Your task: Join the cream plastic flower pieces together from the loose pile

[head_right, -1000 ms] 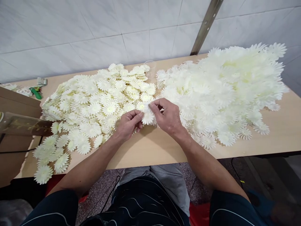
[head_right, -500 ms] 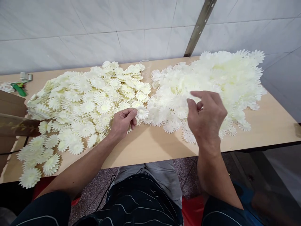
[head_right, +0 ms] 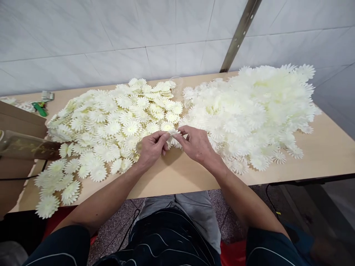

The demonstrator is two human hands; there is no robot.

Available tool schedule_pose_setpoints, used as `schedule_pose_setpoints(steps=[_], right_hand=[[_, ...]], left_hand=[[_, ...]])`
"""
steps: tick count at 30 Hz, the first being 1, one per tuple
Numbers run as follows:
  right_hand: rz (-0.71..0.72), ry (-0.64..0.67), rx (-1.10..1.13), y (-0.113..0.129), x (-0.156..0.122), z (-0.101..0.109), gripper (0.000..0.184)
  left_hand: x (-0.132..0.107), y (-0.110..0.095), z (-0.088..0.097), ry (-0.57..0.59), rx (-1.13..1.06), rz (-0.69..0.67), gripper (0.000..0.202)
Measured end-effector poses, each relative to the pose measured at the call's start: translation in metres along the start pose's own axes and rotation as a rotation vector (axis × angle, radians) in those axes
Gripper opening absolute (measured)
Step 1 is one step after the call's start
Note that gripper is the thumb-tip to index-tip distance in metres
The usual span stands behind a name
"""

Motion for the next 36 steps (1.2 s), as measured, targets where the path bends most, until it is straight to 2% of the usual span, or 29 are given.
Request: schedule_pose_setpoints(steps=[9,16,20,24,27,29,31,34,36], right_hand=[[-0.03,0.109,0.045,0.006,0.01,0.003,0.056],[-0.017,0.041,-0.027,0.003,0.01,-0.002,0.057],[-0.025,-0.001,-0.05,0.005,0.01,-0.007,0.06],[-0.019,-0.01,-0.032,0.01,0.01,-0.012,0.063],[0.015,0.022,-0.019,0.014,0.01,-0.009,0.068],[0.046,0.064,-0.043,0.017,0.014,0.004,0.069],[0.058,0.054,-0.102,0.02,0.022,0.028,0.064],[0.044,-0.108,-0.238,0.025,0.05,0.077,0.04],[0.059,-0.2,-0.336,0.028,0.08,0.105,0.025]], left_hand=[[0.003,-0.006,0.004,0.064,-0.103,0.054,0.058],[0.001,-0.003,-0.003,0.15,-0.201,0.099,0.063],[0.0,-0.001,-0.008,0.153,-0.244,0.1,0.066],[0.0,-0.001,-0.009,0.171,-0.228,0.125,0.062],[0.0,-0.003,-0.007,0.175,-0.266,0.151,0.061],[0.001,-0.005,-0.005,0.168,-0.29,0.164,0.062],[0.001,-0.006,-0.003,0.158,-0.302,0.172,0.063],[0.002,-0.007,-0.002,0.145,-0.31,0.167,0.063],[0.002,-0.008,-0.001,0.143,-0.322,0.163,0.063]])
Point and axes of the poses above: each hand's wrist, its own x-axis towards the middle knuckle, its own z-axis out of the back of the hand, y = z × x, the point moved 2 cm from there along x, towards the middle knuckle, and after that the axes turned 9 degrees about y, right-handed, at the moved point
